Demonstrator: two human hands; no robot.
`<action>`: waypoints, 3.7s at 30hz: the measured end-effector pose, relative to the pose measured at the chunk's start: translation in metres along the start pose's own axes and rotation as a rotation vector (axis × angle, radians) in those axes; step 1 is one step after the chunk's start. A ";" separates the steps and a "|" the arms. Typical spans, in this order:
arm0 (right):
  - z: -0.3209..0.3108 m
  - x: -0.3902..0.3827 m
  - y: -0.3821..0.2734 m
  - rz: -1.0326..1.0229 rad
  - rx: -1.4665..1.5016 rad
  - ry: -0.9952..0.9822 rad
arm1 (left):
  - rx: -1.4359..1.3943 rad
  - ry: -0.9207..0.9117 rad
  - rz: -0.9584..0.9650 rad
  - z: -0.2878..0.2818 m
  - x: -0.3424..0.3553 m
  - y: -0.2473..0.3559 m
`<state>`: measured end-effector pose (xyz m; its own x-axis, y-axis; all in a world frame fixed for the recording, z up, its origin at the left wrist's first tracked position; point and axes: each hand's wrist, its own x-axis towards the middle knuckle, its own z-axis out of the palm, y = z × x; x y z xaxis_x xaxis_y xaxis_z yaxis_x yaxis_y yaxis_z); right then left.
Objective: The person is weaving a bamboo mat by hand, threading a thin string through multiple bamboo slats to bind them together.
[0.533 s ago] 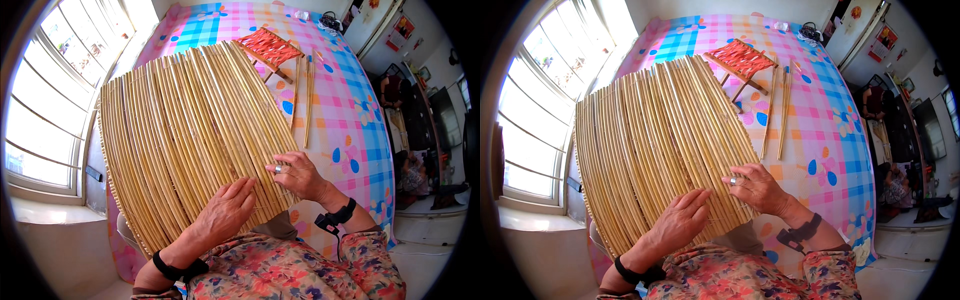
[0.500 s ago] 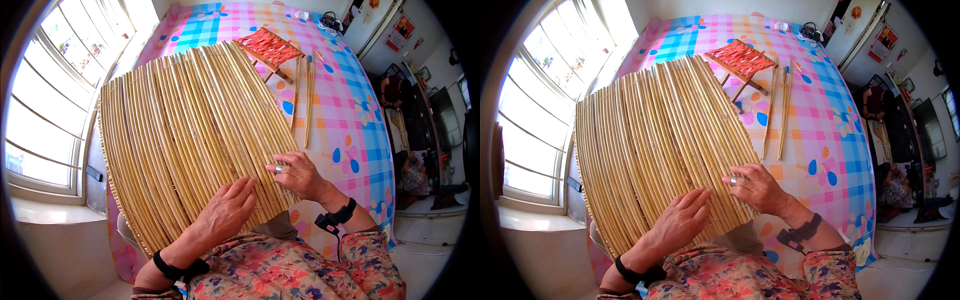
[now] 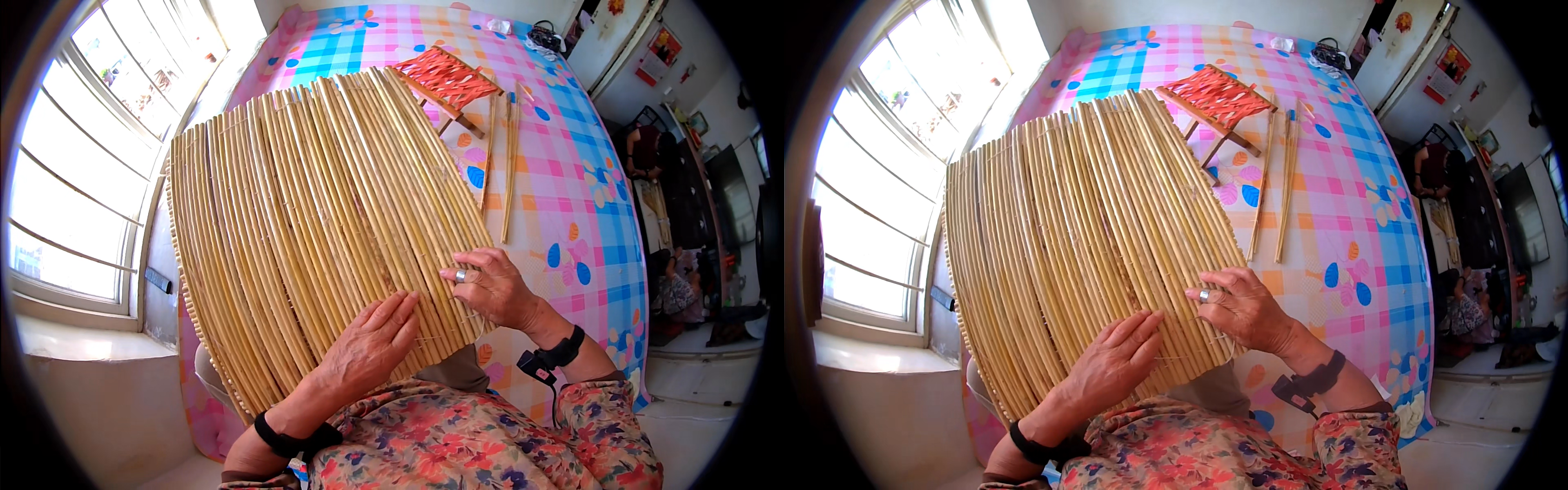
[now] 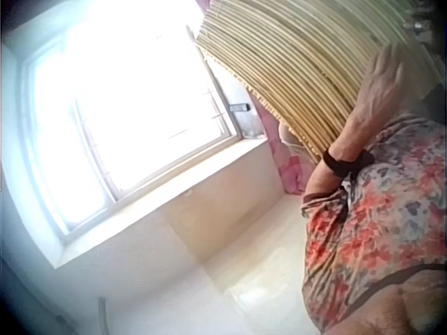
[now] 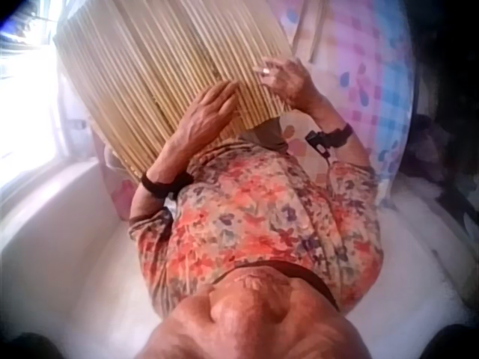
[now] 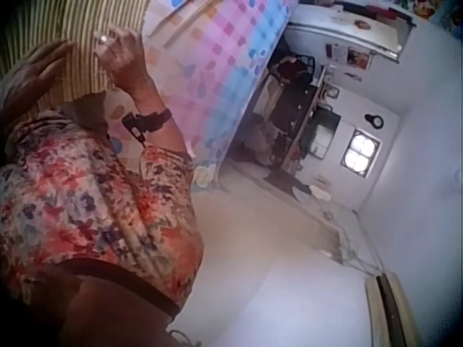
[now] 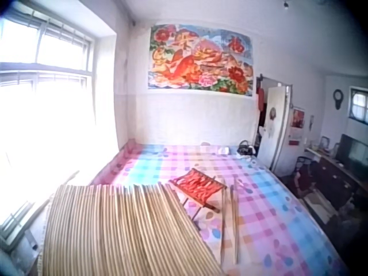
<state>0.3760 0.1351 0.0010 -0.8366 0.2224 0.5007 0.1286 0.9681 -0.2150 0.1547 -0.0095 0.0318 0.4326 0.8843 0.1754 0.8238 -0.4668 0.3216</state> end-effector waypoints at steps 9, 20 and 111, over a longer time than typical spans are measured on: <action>0.000 0.001 -0.001 0.004 -0.018 0.018 | 0.059 0.023 0.017 0.001 -0.007 -0.002; -0.002 0.001 -0.002 0.002 -0.014 0.025 | 0.005 0.061 -0.034 0.004 -0.016 -0.002; 0.028 0.051 -0.028 -0.263 0.103 -0.052 | 0.052 0.207 -0.109 0.008 -0.051 -0.007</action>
<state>0.3147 0.1165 0.0090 -0.8607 -0.0437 0.5072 -0.1490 0.9743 -0.1689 0.1298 -0.0514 0.0132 0.2604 0.9068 0.3315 0.8814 -0.3634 0.3019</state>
